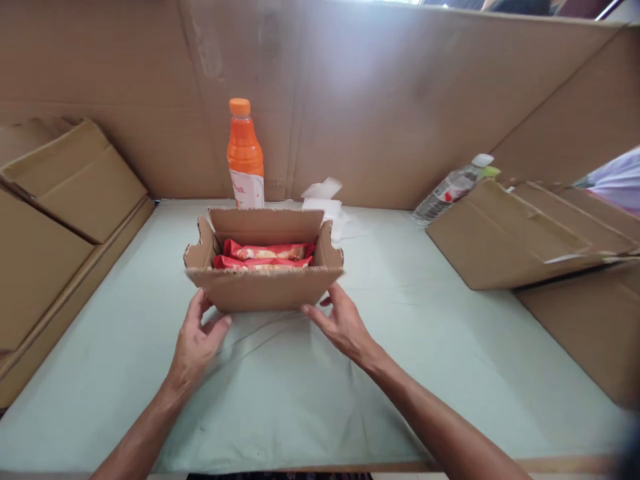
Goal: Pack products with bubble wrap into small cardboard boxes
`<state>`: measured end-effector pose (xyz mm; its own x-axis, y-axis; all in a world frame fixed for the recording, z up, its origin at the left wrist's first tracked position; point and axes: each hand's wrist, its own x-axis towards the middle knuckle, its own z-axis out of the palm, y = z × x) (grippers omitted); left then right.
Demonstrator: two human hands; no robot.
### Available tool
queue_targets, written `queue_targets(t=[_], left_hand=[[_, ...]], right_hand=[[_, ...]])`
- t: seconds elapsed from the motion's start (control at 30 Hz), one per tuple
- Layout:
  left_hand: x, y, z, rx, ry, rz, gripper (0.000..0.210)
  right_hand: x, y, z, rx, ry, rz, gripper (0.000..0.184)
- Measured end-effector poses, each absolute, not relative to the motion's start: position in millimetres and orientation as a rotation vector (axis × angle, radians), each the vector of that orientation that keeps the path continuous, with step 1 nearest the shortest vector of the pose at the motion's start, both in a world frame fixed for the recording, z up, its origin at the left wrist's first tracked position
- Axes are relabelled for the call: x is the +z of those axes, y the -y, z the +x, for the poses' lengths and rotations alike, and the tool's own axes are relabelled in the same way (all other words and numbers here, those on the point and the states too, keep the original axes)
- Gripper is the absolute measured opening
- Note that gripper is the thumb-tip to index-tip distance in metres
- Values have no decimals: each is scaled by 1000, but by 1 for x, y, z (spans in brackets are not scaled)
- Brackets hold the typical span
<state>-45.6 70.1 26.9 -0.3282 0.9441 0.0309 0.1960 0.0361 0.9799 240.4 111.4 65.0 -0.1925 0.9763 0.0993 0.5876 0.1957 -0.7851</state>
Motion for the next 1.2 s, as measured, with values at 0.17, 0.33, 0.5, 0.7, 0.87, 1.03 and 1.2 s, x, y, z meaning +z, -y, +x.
queue_targets(t=[0.17,0.33,0.5,0.7,0.87,1.03,1.2], left_hand=[[50,-41,-63,1470,-1634,1114,63],[35,-15,-54,1435,-1634,1080,63],[25,-36,42,1109,-1375,1226,77],[25,-84,223,771,-739,1487,82],[14,-79,335,634,-651,1531,89],[16,-48,379,476,-440,1680,91],[25,-68,423,388,-350,1802,101]], right_hand=[[64,-109,198,828,1828,-1257,60],[65,-89,226,855,1887,-1242,62],[63,-38,325,653,1493,-1620,48],[51,73,450,284,920,-1948,45],[33,129,501,71,619,-1934,62],[22,124,509,109,616,-1894,76],[10,101,527,127,603,-1834,83]])
